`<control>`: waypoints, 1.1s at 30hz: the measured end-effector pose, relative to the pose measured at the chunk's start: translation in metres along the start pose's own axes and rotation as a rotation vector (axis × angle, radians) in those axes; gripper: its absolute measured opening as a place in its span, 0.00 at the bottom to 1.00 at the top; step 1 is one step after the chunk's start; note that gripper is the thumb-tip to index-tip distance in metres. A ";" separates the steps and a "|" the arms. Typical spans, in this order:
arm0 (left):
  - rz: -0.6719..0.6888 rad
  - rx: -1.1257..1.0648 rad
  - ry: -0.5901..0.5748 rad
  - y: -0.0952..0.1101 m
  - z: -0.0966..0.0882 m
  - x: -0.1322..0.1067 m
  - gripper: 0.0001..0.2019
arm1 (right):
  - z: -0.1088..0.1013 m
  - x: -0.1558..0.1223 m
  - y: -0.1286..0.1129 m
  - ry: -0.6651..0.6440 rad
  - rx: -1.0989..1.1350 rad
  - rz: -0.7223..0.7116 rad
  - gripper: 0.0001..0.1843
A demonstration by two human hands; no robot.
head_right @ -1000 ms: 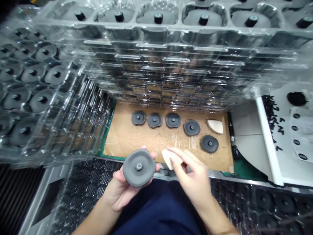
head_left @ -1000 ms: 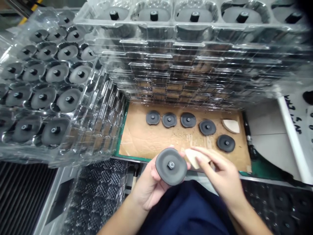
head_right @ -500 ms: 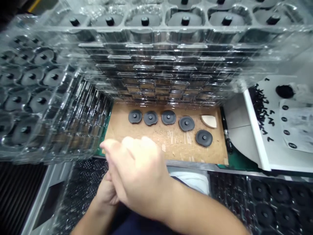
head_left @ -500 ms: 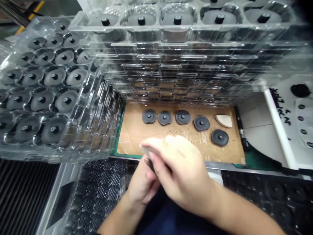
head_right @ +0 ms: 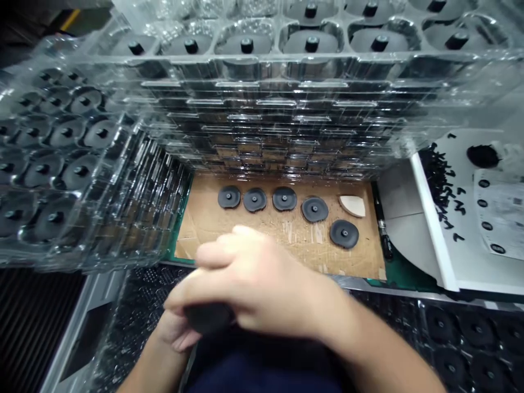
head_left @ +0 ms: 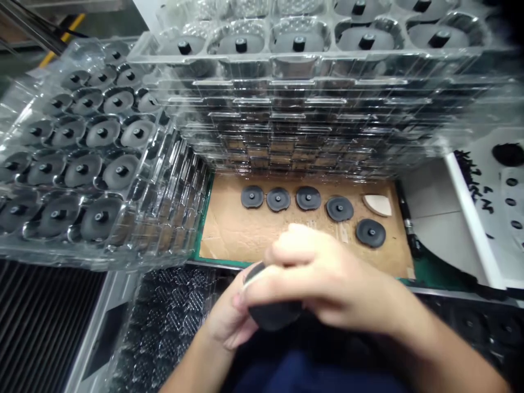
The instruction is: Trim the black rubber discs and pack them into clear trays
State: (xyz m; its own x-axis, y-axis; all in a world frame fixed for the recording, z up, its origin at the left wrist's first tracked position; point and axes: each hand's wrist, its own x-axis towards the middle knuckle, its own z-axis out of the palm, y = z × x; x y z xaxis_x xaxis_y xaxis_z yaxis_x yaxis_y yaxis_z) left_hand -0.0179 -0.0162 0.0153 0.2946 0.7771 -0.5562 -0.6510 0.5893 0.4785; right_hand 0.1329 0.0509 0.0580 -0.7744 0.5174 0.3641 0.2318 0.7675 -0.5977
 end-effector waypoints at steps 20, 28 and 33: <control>-0.054 -0.045 -0.063 -0.012 -0.007 0.004 0.23 | 0.009 -0.046 -0.020 0.393 0.057 0.330 0.14; 0.025 -0.017 0.021 -0.019 -0.004 0.009 0.31 | 0.012 -0.045 -0.017 0.309 0.073 0.383 0.17; 0.021 -0.034 0.115 -0.020 0.004 0.013 0.27 | 0.031 -0.067 0.020 0.374 0.435 0.730 0.09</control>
State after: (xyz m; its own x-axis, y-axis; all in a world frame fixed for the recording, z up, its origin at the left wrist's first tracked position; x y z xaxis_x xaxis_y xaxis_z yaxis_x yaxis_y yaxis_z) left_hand 0.0019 -0.0166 0.0014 0.1998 0.7573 -0.6217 -0.6797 0.5642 0.4687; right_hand 0.1711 0.0200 0.0001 -0.2660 0.9629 -0.0460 0.2872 0.0336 -0.9573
